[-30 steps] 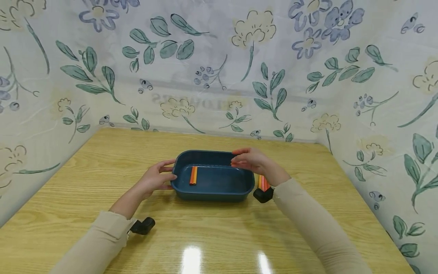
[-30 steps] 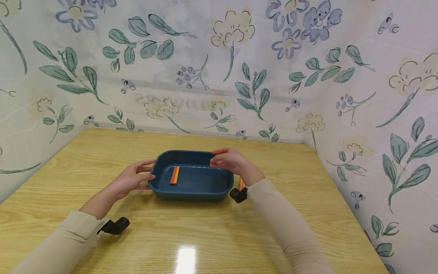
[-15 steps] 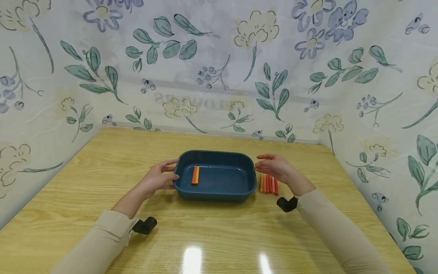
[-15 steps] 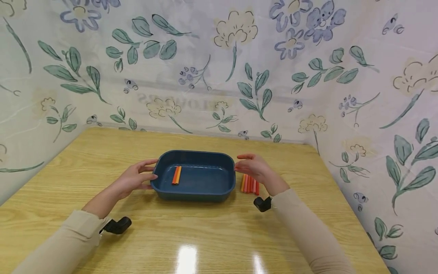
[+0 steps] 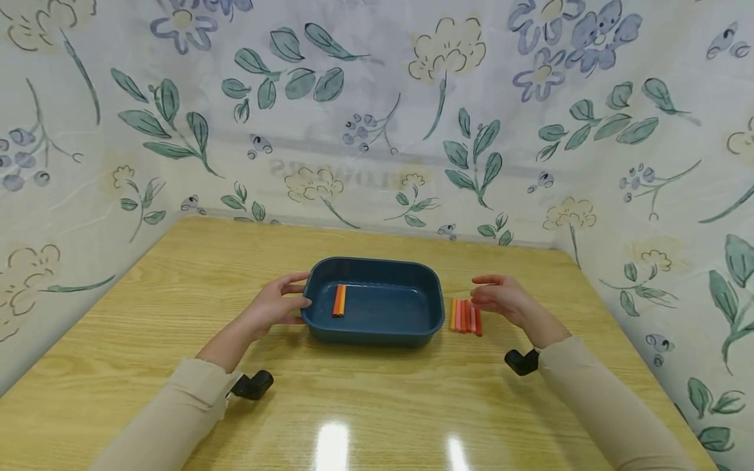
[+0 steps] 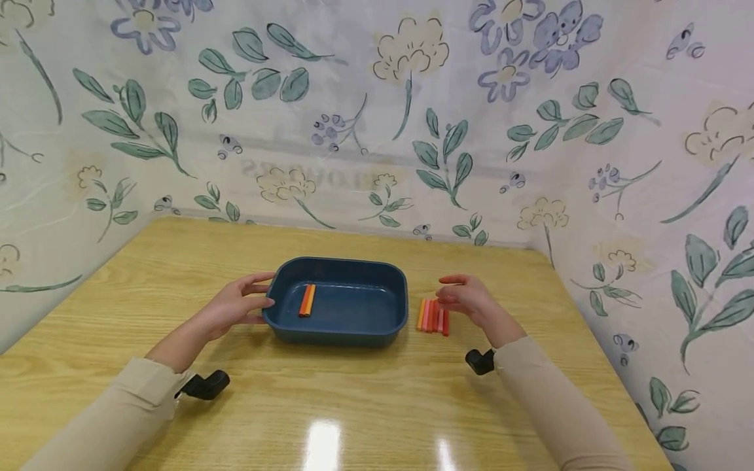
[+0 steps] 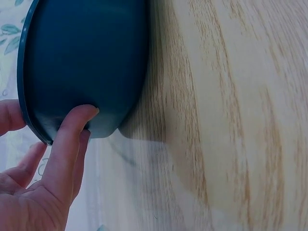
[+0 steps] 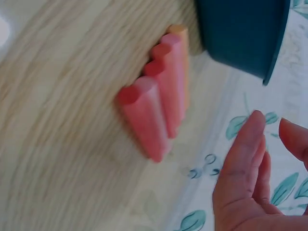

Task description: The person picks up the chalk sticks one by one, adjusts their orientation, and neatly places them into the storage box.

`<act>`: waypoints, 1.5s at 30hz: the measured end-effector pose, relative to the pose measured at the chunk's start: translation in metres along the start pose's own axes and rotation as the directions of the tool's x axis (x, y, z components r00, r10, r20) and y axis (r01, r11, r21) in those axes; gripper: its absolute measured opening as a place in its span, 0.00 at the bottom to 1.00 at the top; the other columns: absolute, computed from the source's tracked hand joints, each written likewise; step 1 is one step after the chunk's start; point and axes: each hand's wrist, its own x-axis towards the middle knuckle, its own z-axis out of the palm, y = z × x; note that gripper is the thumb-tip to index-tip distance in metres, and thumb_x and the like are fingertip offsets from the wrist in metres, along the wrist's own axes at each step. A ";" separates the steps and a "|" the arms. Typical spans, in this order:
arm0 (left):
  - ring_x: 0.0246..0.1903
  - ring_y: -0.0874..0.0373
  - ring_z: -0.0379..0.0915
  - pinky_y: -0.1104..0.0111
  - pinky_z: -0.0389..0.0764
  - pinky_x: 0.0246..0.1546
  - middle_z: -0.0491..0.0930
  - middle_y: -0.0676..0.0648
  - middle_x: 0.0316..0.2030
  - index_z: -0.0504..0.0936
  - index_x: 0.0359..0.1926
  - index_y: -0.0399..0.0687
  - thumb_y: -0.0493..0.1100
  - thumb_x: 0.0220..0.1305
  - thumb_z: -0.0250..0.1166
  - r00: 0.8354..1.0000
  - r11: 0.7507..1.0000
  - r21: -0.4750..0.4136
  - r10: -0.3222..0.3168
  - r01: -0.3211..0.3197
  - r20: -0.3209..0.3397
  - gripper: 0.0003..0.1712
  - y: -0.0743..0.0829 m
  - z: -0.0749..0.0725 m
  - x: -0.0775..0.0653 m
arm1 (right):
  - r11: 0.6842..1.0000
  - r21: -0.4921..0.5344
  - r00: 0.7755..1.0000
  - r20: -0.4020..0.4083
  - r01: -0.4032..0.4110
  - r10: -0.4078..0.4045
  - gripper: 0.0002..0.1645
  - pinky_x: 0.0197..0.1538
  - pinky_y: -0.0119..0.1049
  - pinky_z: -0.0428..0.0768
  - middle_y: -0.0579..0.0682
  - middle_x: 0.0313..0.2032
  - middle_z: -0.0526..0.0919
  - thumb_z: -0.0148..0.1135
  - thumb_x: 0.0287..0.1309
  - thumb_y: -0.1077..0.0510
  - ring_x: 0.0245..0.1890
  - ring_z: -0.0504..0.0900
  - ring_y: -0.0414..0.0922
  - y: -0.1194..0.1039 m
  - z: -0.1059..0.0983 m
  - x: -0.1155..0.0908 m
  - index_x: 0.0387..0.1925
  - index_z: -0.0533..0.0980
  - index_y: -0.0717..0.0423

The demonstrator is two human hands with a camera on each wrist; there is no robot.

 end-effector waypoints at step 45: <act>0.49 0.37 0.73 0.55 0.80 0.40 0.57 0.28 0.62 0.54 0.70 0.39 0.30 0.64 0.55 1.000 1.000 0.005 -0.002 0.002 -0.007 0.35 0.000 -0.002 -0.002 | 0.993 -0.078 0.996 0.007 -0.090 0.091 0.38 0.38 0.39 0.83 0.54 0.35 0.80 0.57 0.57 0.70 0.31 0.82 0.45 0.037 -0.015 0.002 0.65 0.50 0.65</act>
